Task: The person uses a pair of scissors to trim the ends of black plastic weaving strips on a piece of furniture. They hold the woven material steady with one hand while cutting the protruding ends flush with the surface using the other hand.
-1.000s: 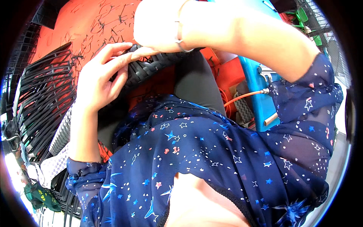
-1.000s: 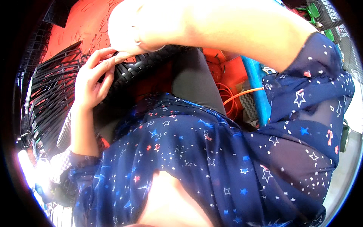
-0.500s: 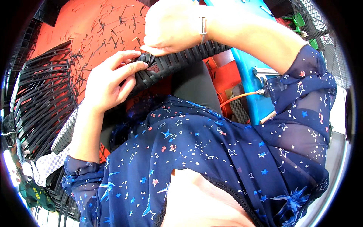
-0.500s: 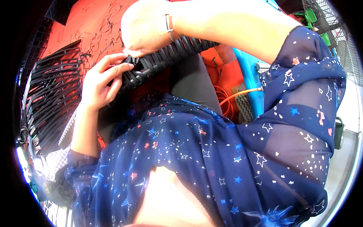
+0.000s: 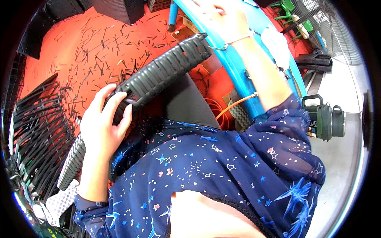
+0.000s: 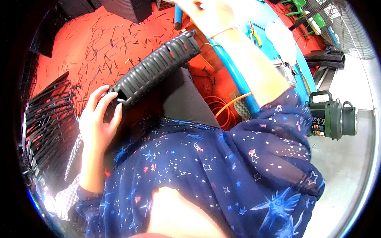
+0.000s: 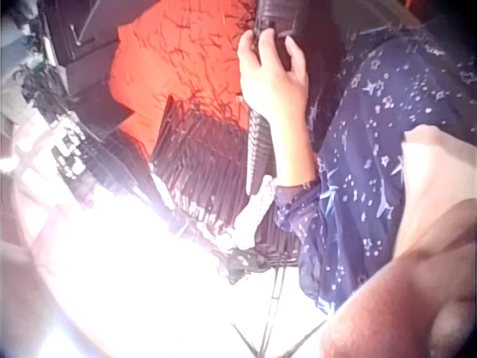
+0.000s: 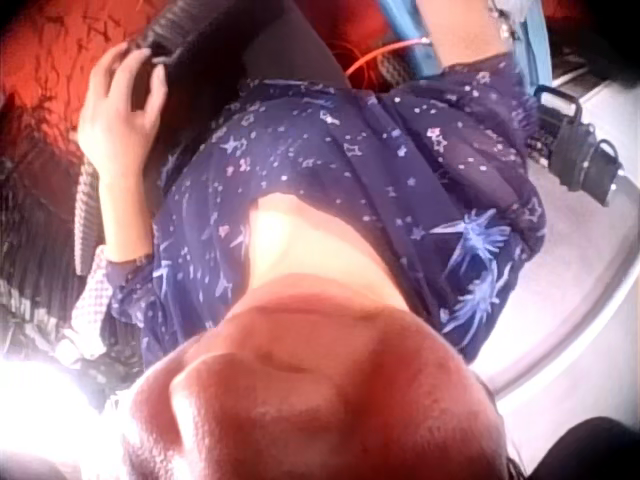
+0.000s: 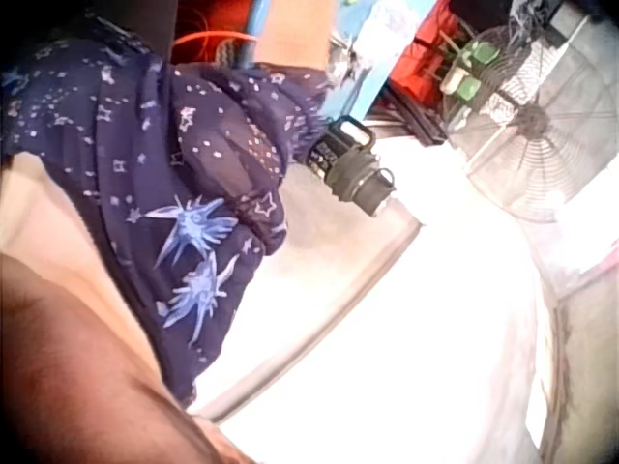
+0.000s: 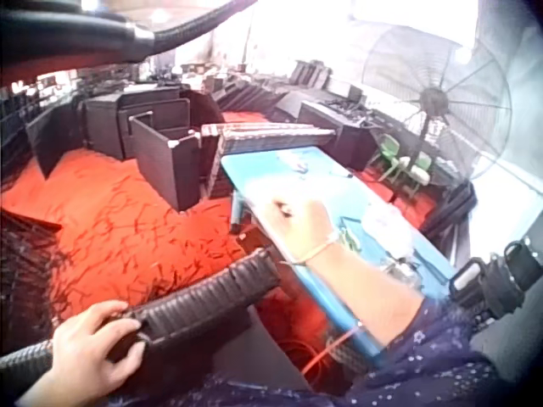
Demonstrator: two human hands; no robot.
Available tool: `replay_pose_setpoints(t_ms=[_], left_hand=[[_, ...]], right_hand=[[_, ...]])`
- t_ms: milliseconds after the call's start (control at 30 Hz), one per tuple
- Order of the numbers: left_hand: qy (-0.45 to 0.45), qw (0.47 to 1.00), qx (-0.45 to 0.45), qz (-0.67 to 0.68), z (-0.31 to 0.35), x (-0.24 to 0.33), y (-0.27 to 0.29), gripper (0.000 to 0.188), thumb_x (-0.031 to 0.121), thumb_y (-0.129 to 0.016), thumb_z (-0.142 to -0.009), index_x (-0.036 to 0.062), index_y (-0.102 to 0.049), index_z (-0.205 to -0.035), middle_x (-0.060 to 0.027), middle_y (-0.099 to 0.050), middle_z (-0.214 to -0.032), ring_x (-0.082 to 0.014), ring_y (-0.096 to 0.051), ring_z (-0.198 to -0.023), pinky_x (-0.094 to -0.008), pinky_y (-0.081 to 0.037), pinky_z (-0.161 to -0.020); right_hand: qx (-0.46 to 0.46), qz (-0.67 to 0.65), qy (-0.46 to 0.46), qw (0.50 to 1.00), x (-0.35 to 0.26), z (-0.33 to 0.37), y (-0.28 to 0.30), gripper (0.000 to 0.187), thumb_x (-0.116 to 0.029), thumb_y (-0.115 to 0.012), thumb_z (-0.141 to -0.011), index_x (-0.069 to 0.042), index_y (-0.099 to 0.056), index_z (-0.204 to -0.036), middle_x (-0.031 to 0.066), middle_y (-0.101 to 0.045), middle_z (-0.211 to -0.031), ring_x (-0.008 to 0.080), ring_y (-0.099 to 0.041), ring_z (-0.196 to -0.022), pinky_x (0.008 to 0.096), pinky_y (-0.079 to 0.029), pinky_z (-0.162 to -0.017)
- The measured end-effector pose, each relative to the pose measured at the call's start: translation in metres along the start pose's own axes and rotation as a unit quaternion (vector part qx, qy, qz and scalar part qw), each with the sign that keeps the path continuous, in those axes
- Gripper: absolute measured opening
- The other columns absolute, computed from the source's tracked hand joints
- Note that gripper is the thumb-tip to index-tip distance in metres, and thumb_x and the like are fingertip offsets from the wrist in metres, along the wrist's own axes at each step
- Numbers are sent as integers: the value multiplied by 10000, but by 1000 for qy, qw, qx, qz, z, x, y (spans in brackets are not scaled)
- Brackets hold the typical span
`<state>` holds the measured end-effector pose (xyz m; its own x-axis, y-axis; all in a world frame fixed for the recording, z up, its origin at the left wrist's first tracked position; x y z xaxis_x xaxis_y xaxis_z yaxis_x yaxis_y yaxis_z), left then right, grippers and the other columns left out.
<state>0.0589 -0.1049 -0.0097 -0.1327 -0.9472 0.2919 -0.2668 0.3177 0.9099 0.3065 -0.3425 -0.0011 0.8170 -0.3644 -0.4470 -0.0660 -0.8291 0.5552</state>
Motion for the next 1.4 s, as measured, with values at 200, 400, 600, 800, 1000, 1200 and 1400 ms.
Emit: replay_pose_setpoints(t_ms=[200,400,600,800,1000,1200,1400], left_hand=[[5,997,-29,-69,13,2,-4,653,254,-846,-703,120,-598,-1292,-133,-571,-1345,-351,-602,-1144,-458,-493,-962],[13,995,-49,-85,19,-51,27,762,112,-850,-690,129,-551,-1391,-145,-582,-1342,-349,-601,-1173,-423,-488,-1003],[37,988,-97,-116,54,-96,99,805,59,-862,-653,87,-551,-1395,-152,-579,-1387,-329,-587,-1248,-402,-481,-1046],[25,993,-91,-77,72,-81,109,794,76,-867,-562,96,-620,-1317,-160,-615,-1319,-361,-624,-1170,-433,-499,-1006],[-3,990,-140,31,16,-75,92,669,222,-821,-693,61,-617,-1309,-163,-552,-1410,-336,-544,-1291,-431,-422,-1090],[-177,979,-76,67,-51,13,56,390,80,-716,-802,78,-676,-1190,-126,-636,-1194,-323,-636,-1081,-393,-518,-916],[-234,966,-100,45,-58,30,25,410,155,-762,-763,97,-696,-1163,-129,-606,-1165,-308,-625,-1049,-397,-525,-883]], right_hand=[[-3,-253,-489,835,17,122,-37,534,-498,-623,-963,14,-717,-844,5,-652,-765,43,-554,-758,246,-462,-726],[73,-322,-363,871,-35,96,-78,540,-533,-686,-890,-7,-706,-769,46,-632,-637,106,-570,-630,299,-465,-637],[-53,-254,-287,922,-112,71,-68,519,-500,-665,-867,-5,-691,-713,175,-605,-597,295,-621,-565,379,-490,-592],[-32,-410,-341,845,-147,96,-47,371,-261,-729,-907,-13,-595,-666,-23,-455,-583,55,-378,-580,262,-351,-524],[66,-408,-348,842,-130,126,-68,385,-290,-720,-944,-15,-598,-703,-69,-407,-604,43,-332,-606,243,-306,-523],[39,-397,-347,849,-132,132,-71,387,-328,-760,-904,-2,-624,-746,-8,-444,-611,86,-386,-583,268,-362,-534],[-14,-348,-283,894,-135,138,-65,467,-363,-799,-848,13,-561,-707,72,-414,-613,187,-405,-565,326,-370,-533]])
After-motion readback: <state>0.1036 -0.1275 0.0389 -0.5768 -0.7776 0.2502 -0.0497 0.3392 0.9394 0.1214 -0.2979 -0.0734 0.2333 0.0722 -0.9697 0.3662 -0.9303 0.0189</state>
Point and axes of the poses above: each hand's wrist, its own z-axis away from the middle knuckle, its own y-axis out of the back of the hand, x = y × z, the point moved 2 cm from there along -z, towards the middle knuckle
